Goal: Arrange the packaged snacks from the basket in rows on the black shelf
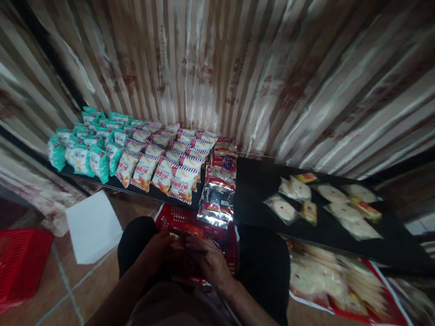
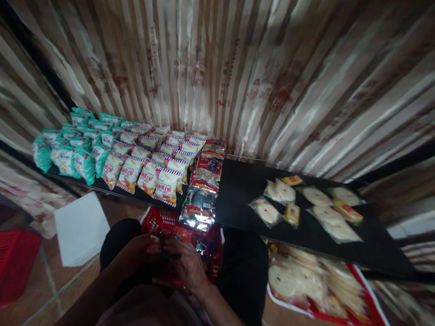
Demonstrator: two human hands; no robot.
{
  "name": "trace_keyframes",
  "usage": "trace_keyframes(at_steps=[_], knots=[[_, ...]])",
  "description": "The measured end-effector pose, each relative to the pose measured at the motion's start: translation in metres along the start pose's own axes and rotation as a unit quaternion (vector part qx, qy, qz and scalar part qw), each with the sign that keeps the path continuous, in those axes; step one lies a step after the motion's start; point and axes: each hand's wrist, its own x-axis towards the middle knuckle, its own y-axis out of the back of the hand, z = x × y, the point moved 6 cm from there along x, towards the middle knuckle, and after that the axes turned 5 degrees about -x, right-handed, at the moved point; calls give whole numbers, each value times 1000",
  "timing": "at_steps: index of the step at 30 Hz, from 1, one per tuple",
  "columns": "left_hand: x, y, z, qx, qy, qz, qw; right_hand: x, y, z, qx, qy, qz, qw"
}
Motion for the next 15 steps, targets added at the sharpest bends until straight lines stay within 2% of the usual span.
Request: trace_keyframes(at_steps=[3, 6, 9, 12, 14, 15], knots=[[-5, -5, -1, -28, 34, -63, 997, 6, 18, -10, 6, -36, 49, 998], [1, -3, -2, 10, 35, -36, 999, 11, 41, -14, 0, -71, 116, 991], [5, -3, 17, 157, -68, 36, 985, 15, 62, -10, 4, -112, 157, 981], [-5, -13, 53, 308, -208, 144, 917, 18, 83, 3, 37, -179, 198, 963], [-12, -25, 73, 322, -267, 174, 891, 23, 96, 12, 92, -212, 214, 949], [-12, -33, 80, 303, -280, 162, 896, 27, 102, 16, 124, -222, 215, 943]])
